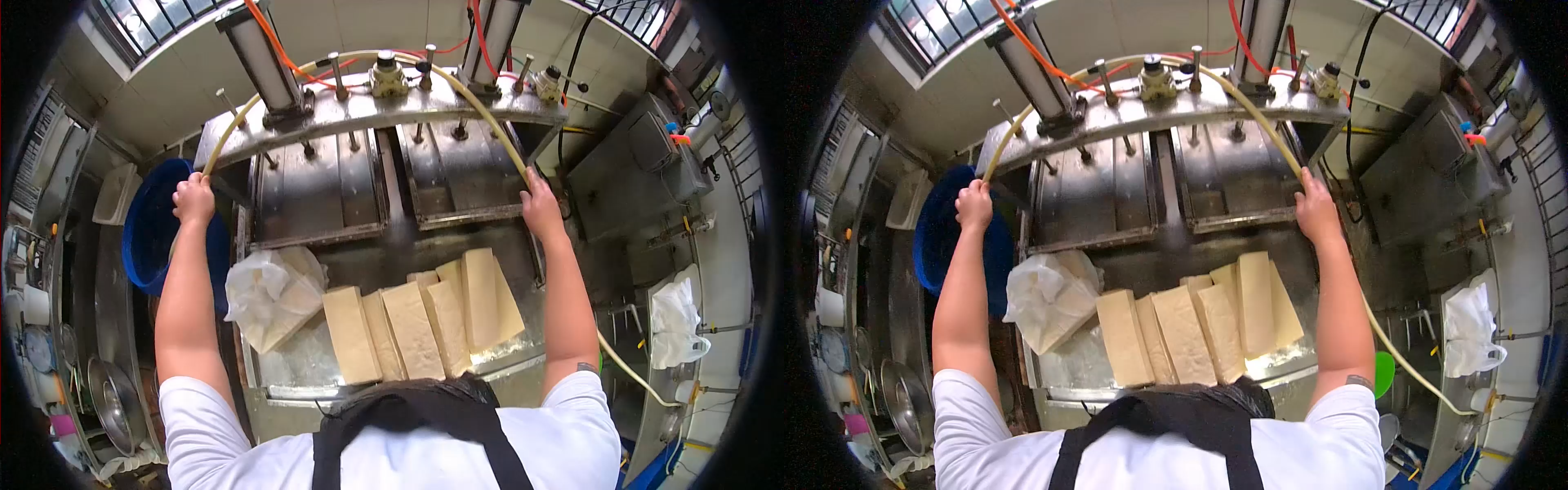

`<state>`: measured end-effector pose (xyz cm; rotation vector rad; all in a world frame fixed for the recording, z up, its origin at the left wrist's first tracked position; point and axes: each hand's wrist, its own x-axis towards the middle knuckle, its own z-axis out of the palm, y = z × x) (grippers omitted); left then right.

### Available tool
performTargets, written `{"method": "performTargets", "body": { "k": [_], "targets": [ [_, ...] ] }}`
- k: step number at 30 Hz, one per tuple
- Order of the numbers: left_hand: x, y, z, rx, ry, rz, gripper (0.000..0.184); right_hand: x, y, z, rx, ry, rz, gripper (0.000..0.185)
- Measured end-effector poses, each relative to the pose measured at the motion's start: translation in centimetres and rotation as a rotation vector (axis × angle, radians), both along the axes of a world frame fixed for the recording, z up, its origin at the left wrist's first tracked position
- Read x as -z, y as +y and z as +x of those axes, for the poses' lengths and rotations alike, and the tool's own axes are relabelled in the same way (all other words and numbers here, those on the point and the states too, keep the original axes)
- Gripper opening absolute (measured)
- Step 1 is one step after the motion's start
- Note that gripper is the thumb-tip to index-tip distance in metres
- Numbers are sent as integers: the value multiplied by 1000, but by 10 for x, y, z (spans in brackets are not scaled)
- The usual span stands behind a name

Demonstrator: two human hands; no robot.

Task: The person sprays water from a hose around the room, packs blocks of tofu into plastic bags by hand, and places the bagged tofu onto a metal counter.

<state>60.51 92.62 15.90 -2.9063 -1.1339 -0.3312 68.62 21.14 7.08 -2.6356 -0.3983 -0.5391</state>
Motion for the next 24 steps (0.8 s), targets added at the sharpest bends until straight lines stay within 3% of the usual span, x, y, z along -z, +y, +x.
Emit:
{"method": "performTargets", "body": {
  "k": [4,5,6,7,9,11,13,14,15,17,19,21,22,23,24],
  "targets": [
    [38,18,-68,-23,-147,93,39,9,11,-54,140,-180,-30,48],
    [53,28,-91,158,-296,128,38,14,16,-71,121,-163,-38,48],
    [66,34,-113,339,-450,161,36,19,19,-86,103,-99,6,47],
    [68,18,-142,321,-432,151,36,26,20,-102,86,-27,47,46],
    [76,-33,-192,285,-668,-142,28,52,17,-128,124,340,310,47],
    [97,-81,-241,328,-712,-281,25,108,-8,-148,164,537,271,56],
    [135,-125,-285,229,-575,-528,23,127,-21,-169,197,663,252,68],
    [139,-156,-300,230,-522,-569,24,126,-26,-173,128,822,317,79],
    [140,-183,-308,229,-473,-604,25,135,-28,-179,136,816,309,79],
    [152,-208,-315,351,-465,-521,28,162,-27,-194,194,674,296,82],
    [161,-224,-320,464,-458,-425,32,138,-11,-200,219,662,208,81],
    [167,-233,-317,459,-355,-587,41,112,4,-202,183,743,242,80],
    [177,-236,-316,372,-299,-736,48,125,-1,-198,168,740,241,80],
    [195,-240,-313,360,-309,-727,48,138,-6,-194,207,699,222,81],
    [217,-242,-309,206,-244,-1053,50,149,-13,-189,240,660,204,82]
  ]
}}
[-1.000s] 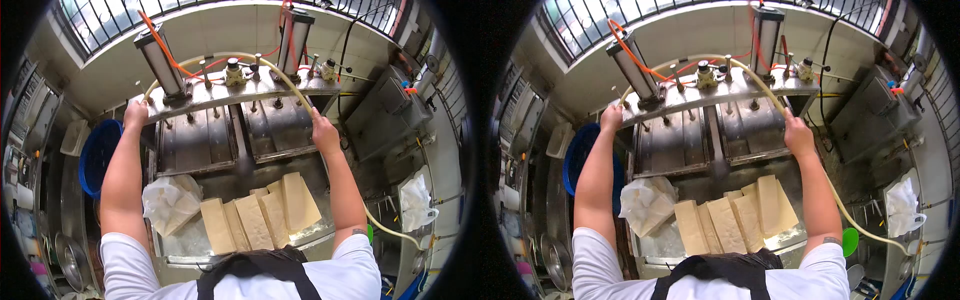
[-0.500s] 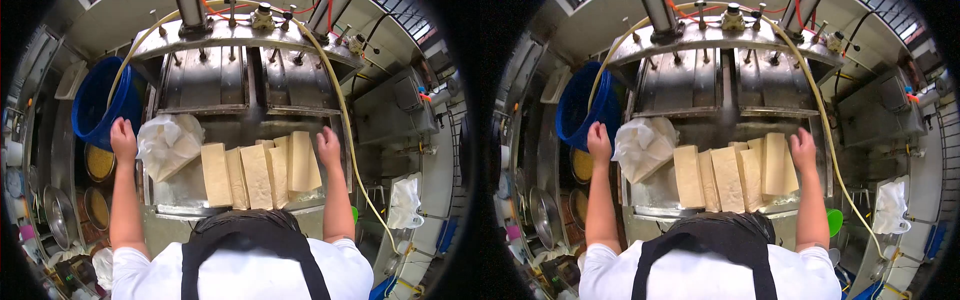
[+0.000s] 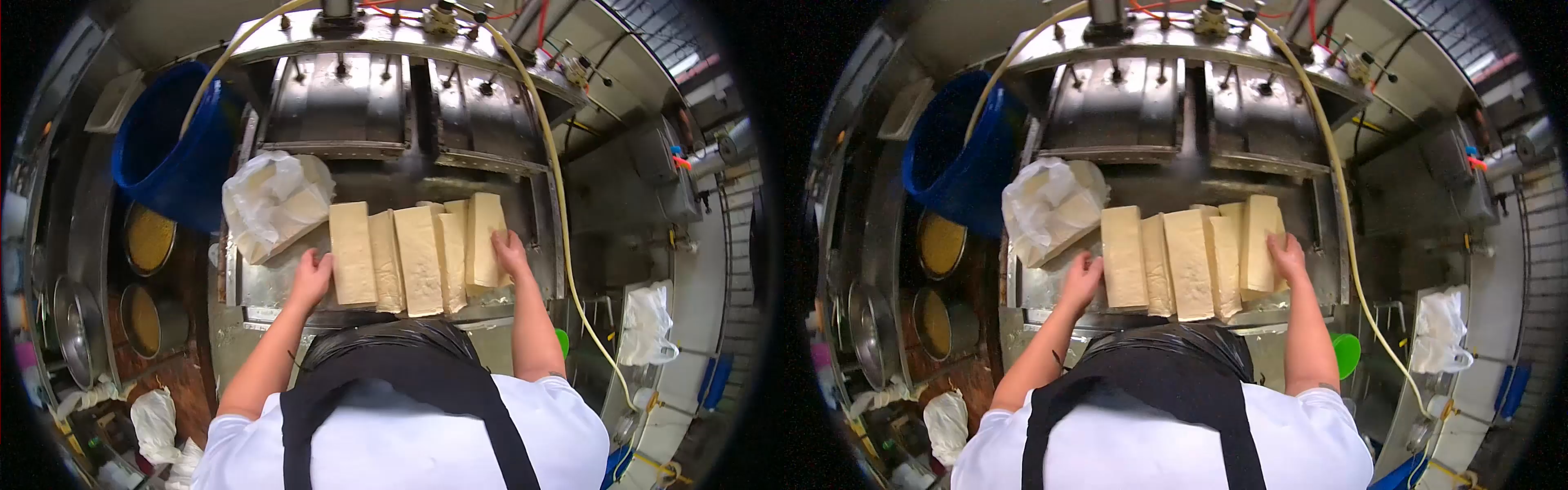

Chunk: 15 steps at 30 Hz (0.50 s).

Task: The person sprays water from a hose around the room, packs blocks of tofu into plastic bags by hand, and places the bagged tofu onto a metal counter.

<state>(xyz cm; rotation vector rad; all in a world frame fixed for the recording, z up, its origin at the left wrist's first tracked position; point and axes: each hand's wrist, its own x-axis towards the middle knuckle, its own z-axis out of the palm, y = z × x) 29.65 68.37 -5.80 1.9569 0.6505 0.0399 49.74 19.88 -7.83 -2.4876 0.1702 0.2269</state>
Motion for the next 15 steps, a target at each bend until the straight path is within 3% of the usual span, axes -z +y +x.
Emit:
{"method": "performTargets", "body": {
  "k": [1,3,5,7,9,11,12,14,15],
  "targets": [
    [10,2,1,-59,145,-317,51,0,1,3,-27,-2,15,82],
    [5,3,3,101,229,-409,58,-5,5,3,-16,89,16,86],
    [-15,-5,6,65,226,-492,61,-11,11,2,-30,86,-34,89],
    [-24,-3,9,-378,139,-630,73,-16,13,-2,-33,84,-93,91],
    [-27,23,4,-519,69,-700,82,-17,18,-5,12,66,-134,96],
    [-22,53,0,-508,-168,5,89,-18,24,-8,21,51,-136,96],
    [-30,65,-1,-512,-171,8,89,-21,27,-9,41,57,-149,90],
    [-55,85,1,-359,-292,926,105,-21,28,-9,61,62,-162,84],
    [-60,93,6,-361,-291,926,105,-18,27,-8,50,57,-174,84]
  ]
}}
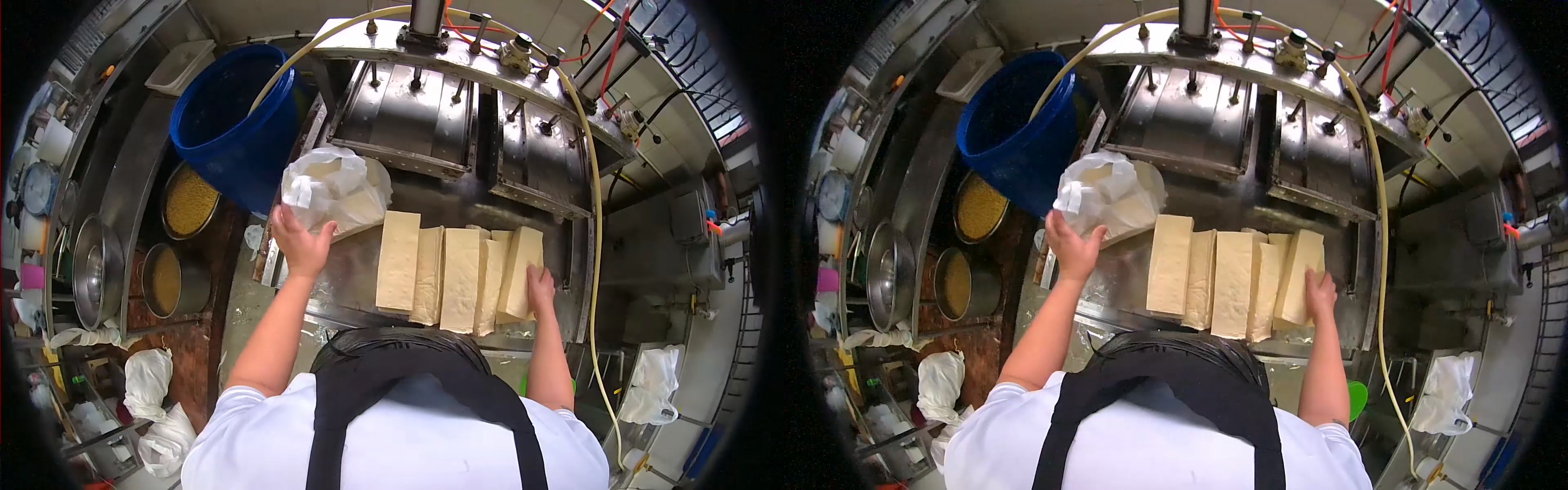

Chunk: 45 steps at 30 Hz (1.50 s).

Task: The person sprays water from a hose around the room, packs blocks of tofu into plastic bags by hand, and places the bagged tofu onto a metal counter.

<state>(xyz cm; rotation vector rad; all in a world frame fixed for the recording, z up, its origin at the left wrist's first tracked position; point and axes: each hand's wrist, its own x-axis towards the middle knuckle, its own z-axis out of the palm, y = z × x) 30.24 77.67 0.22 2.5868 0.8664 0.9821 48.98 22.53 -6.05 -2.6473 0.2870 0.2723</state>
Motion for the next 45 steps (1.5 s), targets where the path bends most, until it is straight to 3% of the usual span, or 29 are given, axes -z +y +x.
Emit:
{"method": "performTargets", "body": {
  "k": [3,4,6,8,10,11,12,14,22,24,26,29,30,31,32,33,34,35,36,37,38,39,40,42,43,44,45],
  "targets": [
    [8,38,18,92,106,-107,131,3,1,-2,-3,-25,-17,84],
    [5,50,23,93,106,-108,131,4,0,-3,9,-47,-22,84],
    [1,67,34,-3,356,-126,133,9,-3,-3,3,-44,-14,84],
    [12,88,50,-80,398,-138,130,8,-2,-3,-4,-42,-6,85],
    [68,131,58,141,201,-261,121,0,5,-6,21,-30,-21,84],
    [47,132,65,331,215,-626,109,-1,5,-5,18,-33,-20,84],
    [39,127,63,328,212,-624,109,0,5,-4,5,-26,-25,84],
    [32,113,53,243,273,-390,103,1,4,-5,-10,-19,-25,85],
    [27,90,20,306,303,-190,87,10,-2,-4,-9,-18,-30,90],
    [13,82,20,295,411,-276,95,11,-5,-1,-19,-16,2,89],
    [-11,57,28,249,286,-89,104,7,-9,0,-23,-11,30,88],
    [-29,40,37,341,262,-143,109,-9,5,10,-48,87,232,74],
    [-34,37,39,363,295,-134,109,-12,19,10,-107,-290,69,66],
    [-43,32,42,269,358,-130,87,-14,36,8,-162,-664,-95,58],
    [-35,44,45,262,357,-129,87,-31,62,13,-253,-791,-53,52],
    [-20,64,51,270,391,-292,71,-54,95,21,-342,-920,-9,46],
    [-13,74,54,279,423,-454,56,-71,131,23,-337,-789,235,44],
    [-19,69,50,301,79,-266,23,-83,167,24,-329,-650,475,42],
    [-32,69,45,301,76,-262,23,-90,200,25,-442,-573,593,39],
    [-48,71,38,286,-107,-652,21,-89,233,25,-544,-541,605,39],
    [-59,75,30,260,-294,-1039,19,-103,267,16,-661,-465,621,40],
    [-63,82,21,324,-426,-1152,15,-97,297,15,-798,-460,601,43],
    [-78,82,12,262,-473,-1136,17,-111,326,5,-791,-212,641,53],
    [-101,75,-5,188,-563,-1225,15,-95,382,5,-855,-171,591,102],
    [-101,74,-11,181,-575,-1217,15,-94,405,-2,-799,-194,577,114],
    [-100,75,-17,192,-583,-1259,16,-91,426,-3,-815,-197,580,114],
    [-100,74,-24,202,-590,-1303,17,-86,445,-1,-678,-2,678,115]
  ]
}}
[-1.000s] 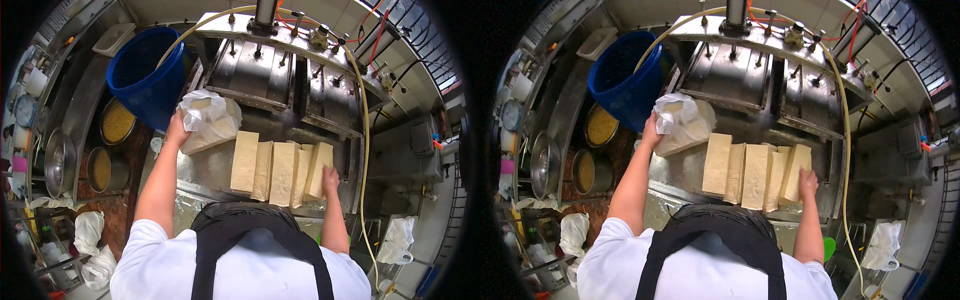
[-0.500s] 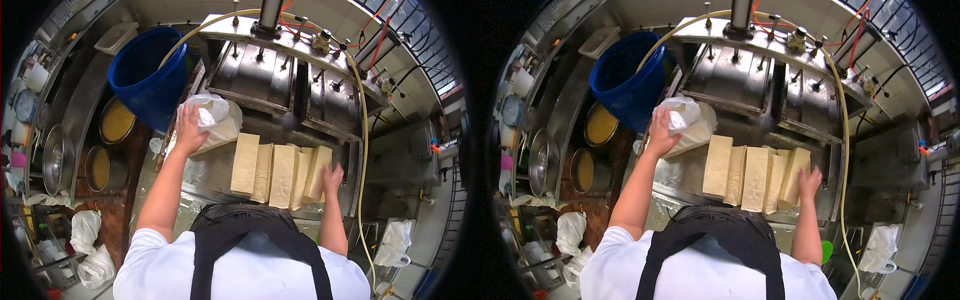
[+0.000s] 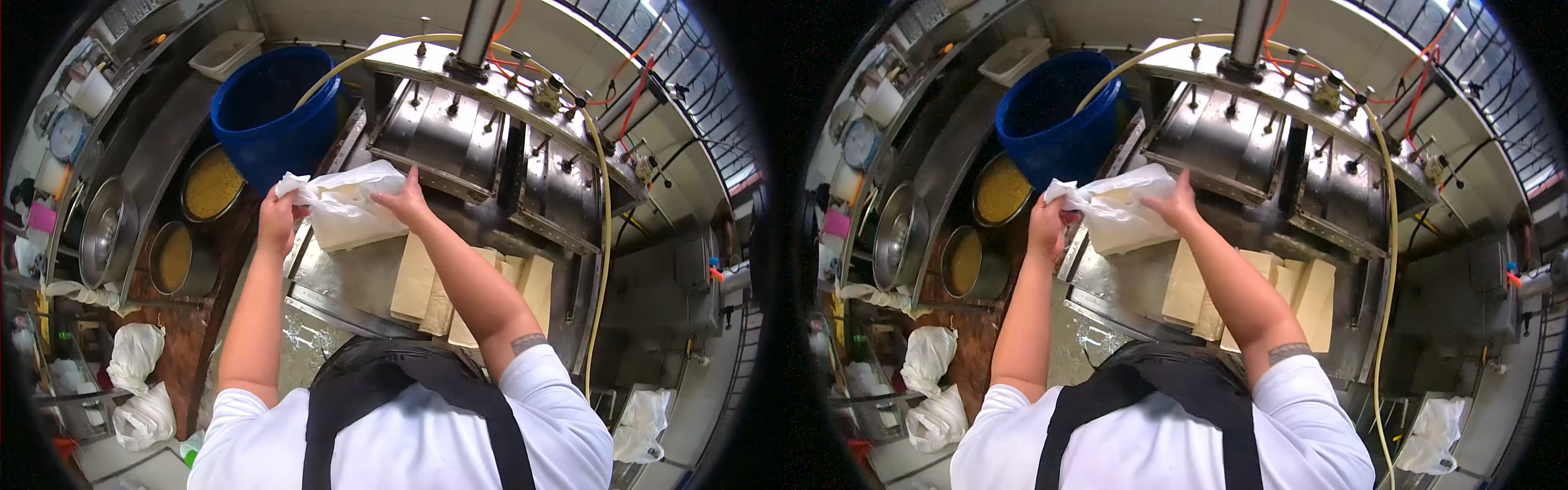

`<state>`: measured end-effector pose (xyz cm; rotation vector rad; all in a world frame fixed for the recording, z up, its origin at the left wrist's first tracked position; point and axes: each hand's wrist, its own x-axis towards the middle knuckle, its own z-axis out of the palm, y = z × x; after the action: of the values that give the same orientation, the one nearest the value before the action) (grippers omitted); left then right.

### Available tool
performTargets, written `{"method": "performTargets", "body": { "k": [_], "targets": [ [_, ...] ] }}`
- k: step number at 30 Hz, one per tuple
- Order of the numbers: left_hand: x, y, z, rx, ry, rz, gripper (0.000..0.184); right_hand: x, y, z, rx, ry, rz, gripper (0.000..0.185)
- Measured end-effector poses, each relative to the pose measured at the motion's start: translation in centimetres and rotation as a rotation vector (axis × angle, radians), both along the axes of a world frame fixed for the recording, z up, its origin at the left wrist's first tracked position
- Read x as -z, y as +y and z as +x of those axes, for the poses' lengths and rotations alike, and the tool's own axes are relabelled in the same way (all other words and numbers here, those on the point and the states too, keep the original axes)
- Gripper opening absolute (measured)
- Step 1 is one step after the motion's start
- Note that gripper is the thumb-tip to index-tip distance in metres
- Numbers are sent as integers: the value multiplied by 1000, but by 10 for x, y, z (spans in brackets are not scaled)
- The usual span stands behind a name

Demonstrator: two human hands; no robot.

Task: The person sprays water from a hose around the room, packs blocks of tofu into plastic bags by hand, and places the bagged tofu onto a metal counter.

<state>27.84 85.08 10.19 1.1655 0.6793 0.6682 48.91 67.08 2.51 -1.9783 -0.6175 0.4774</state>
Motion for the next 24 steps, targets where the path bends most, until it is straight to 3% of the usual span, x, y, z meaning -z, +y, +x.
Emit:
{"method": "performTargets", "body": {
  "k": [1,2,3,5,7,11,15,21,24],
  "targets": [
    [-1,-4,-5,19,-21,-9,19,-7,14,-1,62,240,11,116],
    [0,-6,-9,17,-48,-11,20,-15,24,0,87,397,21,80],
    [1,-8,-14,15,-73,-14,20,-14,33,8,72,396,16,80],
    [-4,-9,-20,-14,-117,-40,20,-7,44,28,71,393,355,26],
    [-21,-20,-32,-23,-127,24,19,-78,40,10,144,505,518,5],
    [-23,-42,-59,-26,-46,110,19,-137,29,8,27,529,431,6],
    [-31,-68,-98,-84,-79,-53,20,-163,17,-30,-48,457,301,20],
    [0,-70,-131,-229,-155,-205,22,-118,32,-35,-228,470,167,26],
    [-4,-68,-149,-51,130,13,19,-101,31,-31,-313,287,207,34]
  ]
}}
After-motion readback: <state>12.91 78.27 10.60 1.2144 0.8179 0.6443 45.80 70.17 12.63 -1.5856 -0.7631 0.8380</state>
